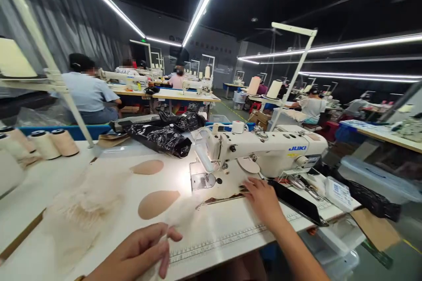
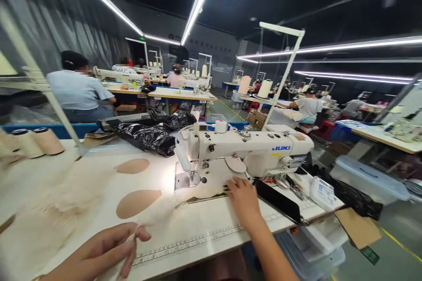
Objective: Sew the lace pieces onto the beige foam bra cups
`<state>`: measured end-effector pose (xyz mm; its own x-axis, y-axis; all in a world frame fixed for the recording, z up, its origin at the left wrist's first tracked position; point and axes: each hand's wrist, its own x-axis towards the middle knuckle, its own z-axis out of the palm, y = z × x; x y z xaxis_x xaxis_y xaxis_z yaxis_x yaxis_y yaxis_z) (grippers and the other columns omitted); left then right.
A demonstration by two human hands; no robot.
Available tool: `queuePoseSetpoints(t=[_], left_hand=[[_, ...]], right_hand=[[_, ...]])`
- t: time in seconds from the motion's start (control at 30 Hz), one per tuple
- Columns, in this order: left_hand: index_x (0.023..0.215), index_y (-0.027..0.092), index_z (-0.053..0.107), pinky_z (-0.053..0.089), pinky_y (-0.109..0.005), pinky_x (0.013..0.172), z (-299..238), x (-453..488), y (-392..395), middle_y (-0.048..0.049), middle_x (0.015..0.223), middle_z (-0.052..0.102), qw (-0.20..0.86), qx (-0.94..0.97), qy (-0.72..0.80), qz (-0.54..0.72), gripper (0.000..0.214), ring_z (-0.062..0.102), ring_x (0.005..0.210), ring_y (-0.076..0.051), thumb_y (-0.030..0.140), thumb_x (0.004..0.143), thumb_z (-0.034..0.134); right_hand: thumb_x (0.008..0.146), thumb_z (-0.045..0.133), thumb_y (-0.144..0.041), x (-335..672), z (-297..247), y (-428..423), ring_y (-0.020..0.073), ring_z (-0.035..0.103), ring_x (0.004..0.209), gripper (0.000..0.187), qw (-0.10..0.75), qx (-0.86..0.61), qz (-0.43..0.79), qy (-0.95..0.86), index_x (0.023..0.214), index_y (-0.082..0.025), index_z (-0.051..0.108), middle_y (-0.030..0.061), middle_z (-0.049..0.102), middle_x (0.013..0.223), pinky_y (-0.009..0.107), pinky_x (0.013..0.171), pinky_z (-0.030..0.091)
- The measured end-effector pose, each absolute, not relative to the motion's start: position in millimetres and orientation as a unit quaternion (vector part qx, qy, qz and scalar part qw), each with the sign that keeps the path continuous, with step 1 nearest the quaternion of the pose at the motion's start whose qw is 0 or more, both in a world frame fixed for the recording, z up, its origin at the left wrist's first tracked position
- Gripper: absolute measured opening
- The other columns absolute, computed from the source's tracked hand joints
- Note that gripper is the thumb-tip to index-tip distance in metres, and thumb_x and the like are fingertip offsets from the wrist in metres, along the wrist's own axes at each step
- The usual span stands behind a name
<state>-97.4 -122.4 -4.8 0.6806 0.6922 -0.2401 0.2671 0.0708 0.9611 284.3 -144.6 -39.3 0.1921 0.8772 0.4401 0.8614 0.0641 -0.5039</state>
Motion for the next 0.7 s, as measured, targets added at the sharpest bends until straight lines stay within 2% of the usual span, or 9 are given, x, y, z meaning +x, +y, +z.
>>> queuePoseSetpoints(t=[0.03,0.13,0.2,0.27,0.33,0.47,0.57,0.63,0.7], left_hand=[[0.119,0.019,0.069,0.046,-0.029,0.080,-0.7,-91.2,-124.1,-0.0020,0.074,0.070,0.663,0.641,0.349,0.167,0.063,0.060,0.083,-0.022,0.072,0.087,0.063],[0.129,0.014,0.059,0.042,-0.030,0.080,2.0,-71.6,-127.3,-0.0024,0.071,0.071,0.714,0.607,0.297,0.183,0.070,0.059,0.079,-0.020,0.066,0.085,0.072],[0.132,0.012,0.054,0.040,-0.031,0.080,-0.4,-61.4,-127.9,-0.0024,0.069,0.071,0.728,0.597,0.274,0.193,0.072,0.060,0.078,-0.019,0.062,0.085,0.075],[0.131,0.012,0.052,0.040,-0.030,0.079,-1.9,-54.9,-127.9,-0.0017,0.068,0.071,0.738,0.590,0.261,0.199,0.071,0.060,0.075,-0.019,0.060,0.084,0.077],[0.130,0.013,0.051,0.040,-0.030,0.078,-1.6,-51.0,-128.0,-0.0004,0.067,0.070,0.743,0.583,0.260,0.202,0.071,0.059,0.071,-0.017,0.060,0.083,0.077],[0.117,0.016,0.054,0.036,-0.026,0.070,0.7,-44.6,-130.6,0.0005,0.066,0.069,0.724,0.601,0.271,0.202,0.058,0.054,0.064,-0.014,0.058,0.084,0.076],[0.100,0.017,0.055,0.036,-0.026,0.067,4.0,-45.7,-132.0,0.0015,0.065,0.066,0.719,0.611,0.271,0.191,0.047,0.058,0.063,-0.014,0.055,0.082,0.076],[0.104,0.016,0.059,0.037,-0.025,0.064,11.4,-58.0,-128.2,0.0032,0.062,0.062,0.693,0.639,0.295,0.157,0.045,0.058,0.059,-0.015,0.054,0.084,0.073],[0.121,0.016,0.061,0.039,-0.026,0.061,24.2,-82.5,-118.8,0.0030,0.061,0.062,0.615,0.690,0.357,0.133,0.051,0.056,0.058,-0.016,0.056,0.089,0.064]], right_hand=[[0.092,0.057,-0.026,299.0,-43.8,-143.1,0.0358,0.065,0.106,0.015,0.349,-0.688,0.001,-0.636,0.095,-0.021,0.072,0.0163,0.074,0.106,0.051,0.090,0.048],[0.097,0.048,-0.030,310.4,-52.7,-144.1,0.0330,0.067,0.090,0.026,0.336,-0.676,-0.012,-0.656,0.080,-0.021,0.065,0.0151,0.073,0.086,0.046,0.082,0.049],[0.103,0.040,-0.034,291.7,-51.8,-153.1,0.0276,0.067,0.077,0.029,0.337,-0.653,0.001,-0.678,0.086,-0.022,0.062,0.0109,0.071,0.078,0.038,0.072,0.051],[0.109,0.033,-0.036,258.9,-45.3,-166.5,0.0210,0.065,0.062,0.029,0.335,-0.613,0.042,-0.714,0.100,-0.024,0.058,0.0028,0.068,0.071,0.030,0.060,0.049],[0.109,0.039,-0.038,221.1,-35.8,-178.1,0.0200,0.066,0.069,0.021,0.336,-0.552,0.032,-0.762,0.111,-0.024,0.055,0.0024,0.069,0.082,0.028,0.062,0.049],[0.109,0.040,-0.028,160.7,-21.5,-182.2,0.0185,0.057,0.061,0.026,0.315,-0.470,-0.135,-0.813,0.088,-0.024,0.053,0.0005,0.062,0.072,0.029,0.060,0.038],[0.110,0.034,-0.024,139.3,-18.8,-176.8,0.0183,0.053,0.058,0.032,0.324,-0.459,-0.190,-0.805,0.084,-0.024,0.052,0.0000,0.059,0.068,0.031,0.060,0.033],[0.111,0.032,-0.023,140.0,-19.8,-174.4,0.0180,0.053,0.058,0.032,0.336,-0.457,-0.185,-0.802,0.085,-0.024,0.053,-0.0005,0.058,0.068,0.031,0.060,0.032],[0.111,0.033,-0.024,155.9,-24.0,-172.9,0.0174,0.054,0.058,0.031,0.341,-0.475,-0.163,-0.794,0.087,-0.024,0.052,-0.0006,0.060,0.069,0.030,0.060,0.034]])
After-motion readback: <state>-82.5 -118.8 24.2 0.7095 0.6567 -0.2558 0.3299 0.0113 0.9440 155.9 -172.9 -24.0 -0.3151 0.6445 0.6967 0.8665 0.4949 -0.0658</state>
